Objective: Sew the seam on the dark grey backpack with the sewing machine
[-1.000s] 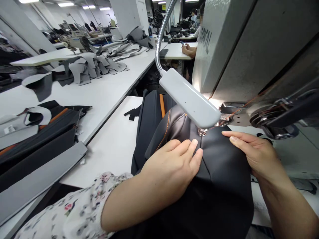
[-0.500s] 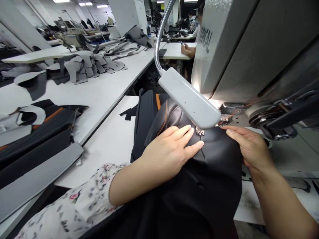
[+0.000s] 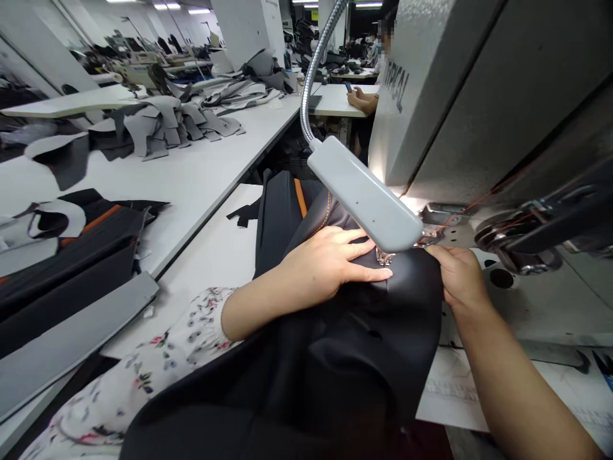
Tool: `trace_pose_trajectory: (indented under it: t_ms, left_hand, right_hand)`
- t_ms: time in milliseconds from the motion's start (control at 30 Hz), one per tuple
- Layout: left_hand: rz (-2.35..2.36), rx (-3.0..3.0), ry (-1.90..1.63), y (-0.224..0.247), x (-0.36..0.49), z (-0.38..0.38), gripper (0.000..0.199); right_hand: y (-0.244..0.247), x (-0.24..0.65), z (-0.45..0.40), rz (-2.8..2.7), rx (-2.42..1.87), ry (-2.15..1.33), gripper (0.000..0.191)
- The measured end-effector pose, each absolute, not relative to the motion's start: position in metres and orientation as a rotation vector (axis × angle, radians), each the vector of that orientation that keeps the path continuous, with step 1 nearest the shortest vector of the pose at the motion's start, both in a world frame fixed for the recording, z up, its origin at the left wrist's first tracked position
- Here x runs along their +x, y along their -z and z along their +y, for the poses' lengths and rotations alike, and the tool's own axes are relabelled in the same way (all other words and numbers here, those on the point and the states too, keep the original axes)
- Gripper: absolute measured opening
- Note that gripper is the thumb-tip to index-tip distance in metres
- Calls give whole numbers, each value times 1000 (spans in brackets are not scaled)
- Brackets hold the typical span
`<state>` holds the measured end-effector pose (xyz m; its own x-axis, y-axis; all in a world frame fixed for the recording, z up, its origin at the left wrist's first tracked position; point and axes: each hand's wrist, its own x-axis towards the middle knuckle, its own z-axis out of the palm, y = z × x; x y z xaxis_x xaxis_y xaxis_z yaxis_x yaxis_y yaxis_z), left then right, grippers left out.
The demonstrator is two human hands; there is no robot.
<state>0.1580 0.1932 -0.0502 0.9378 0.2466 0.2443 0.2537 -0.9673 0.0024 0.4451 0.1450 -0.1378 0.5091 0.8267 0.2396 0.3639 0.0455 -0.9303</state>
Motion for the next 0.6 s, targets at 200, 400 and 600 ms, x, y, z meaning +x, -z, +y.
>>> trace_pose_trajectory:
  t_ms: [200, 400, 600]
  left_hand:
    - [-482, -3146, 400, 45, 158, 198, 69]
    - [-233, -3317, 661, 50, 137, 151, 39]
    - [-79, -3786, 480, 59, 79, 92, 33]
  right_hand:
    - [124, 420, 109, -1111, -1572, -171, 34]
    - [125, 360, 2, -1430, -1566, -985, 35]
    - [150, 311, 9, -539, -1346, -1704, 53]
